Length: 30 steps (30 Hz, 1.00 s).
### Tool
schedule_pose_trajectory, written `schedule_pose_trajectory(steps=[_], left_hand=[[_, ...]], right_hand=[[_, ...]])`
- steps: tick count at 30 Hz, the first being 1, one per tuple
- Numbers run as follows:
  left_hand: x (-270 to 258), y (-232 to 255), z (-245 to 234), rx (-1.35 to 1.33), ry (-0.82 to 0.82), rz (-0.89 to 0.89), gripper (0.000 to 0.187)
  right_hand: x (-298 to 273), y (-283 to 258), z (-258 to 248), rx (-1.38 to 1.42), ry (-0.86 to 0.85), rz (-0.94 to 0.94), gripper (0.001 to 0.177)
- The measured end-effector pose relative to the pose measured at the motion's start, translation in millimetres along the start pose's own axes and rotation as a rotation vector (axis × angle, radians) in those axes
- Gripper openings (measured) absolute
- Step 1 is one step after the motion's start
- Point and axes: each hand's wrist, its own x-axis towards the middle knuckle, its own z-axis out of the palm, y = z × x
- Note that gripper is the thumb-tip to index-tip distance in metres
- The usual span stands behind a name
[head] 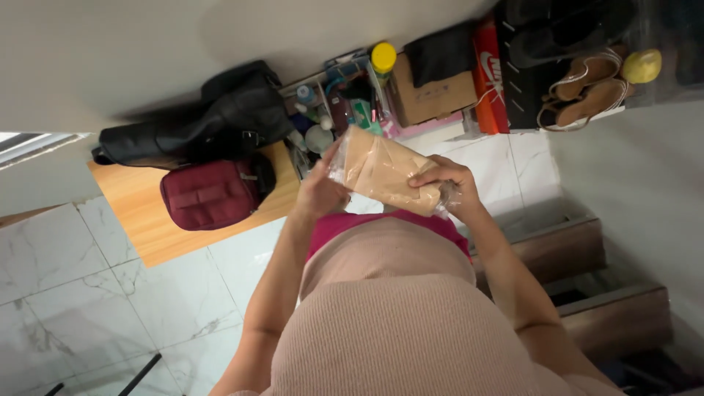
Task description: Unpacking various electronics accessories and then cleaning a component from a printer with a cloth.
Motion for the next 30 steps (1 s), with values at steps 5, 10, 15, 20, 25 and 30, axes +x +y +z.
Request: schedule_pose_trajectory(steps=[5, 10, 15, 20, 25, 30], left_hand=[[21.3, 3.0, 11.4, 0.664, 0.272, -0.045, 0.081], [34.1, 1.1, 51.9, 0.853, 0.268, 0.021, 0.046], [57.6, -34.3, 71.0, 0.990, 0.202, 0.238, 0.039], [81.9, -45.2, 34.3, 0.804, 0.238, 0.155, 0.036], [111.0, -75.0, -10.6, 0.664, 0.219, 0.207, 0.032], [167.1, -97.2, -52.2, 0.569, 0.212, 0.207, 0.026]], right_hand=[[-2.5, -20.4, -22.1, -0.079, -0.222, -0.005, 0.039], [11.4, 0.1, -46.6, 0.067, -0.539, 0.031, 0.069], [47.1, -5.8, -8.1, 0.104, -0.219, 0.433, 0.108], [11.7, 97.1, -5.5, 0.180, -0.312, 0.560, 0.104], [-13.7, 131.7, 1.5, 0.222, -0.280, 0.606, 0.098], [11.6, 131.3, -11.7, -0.009, -0.080, 0.615, 0.085]])
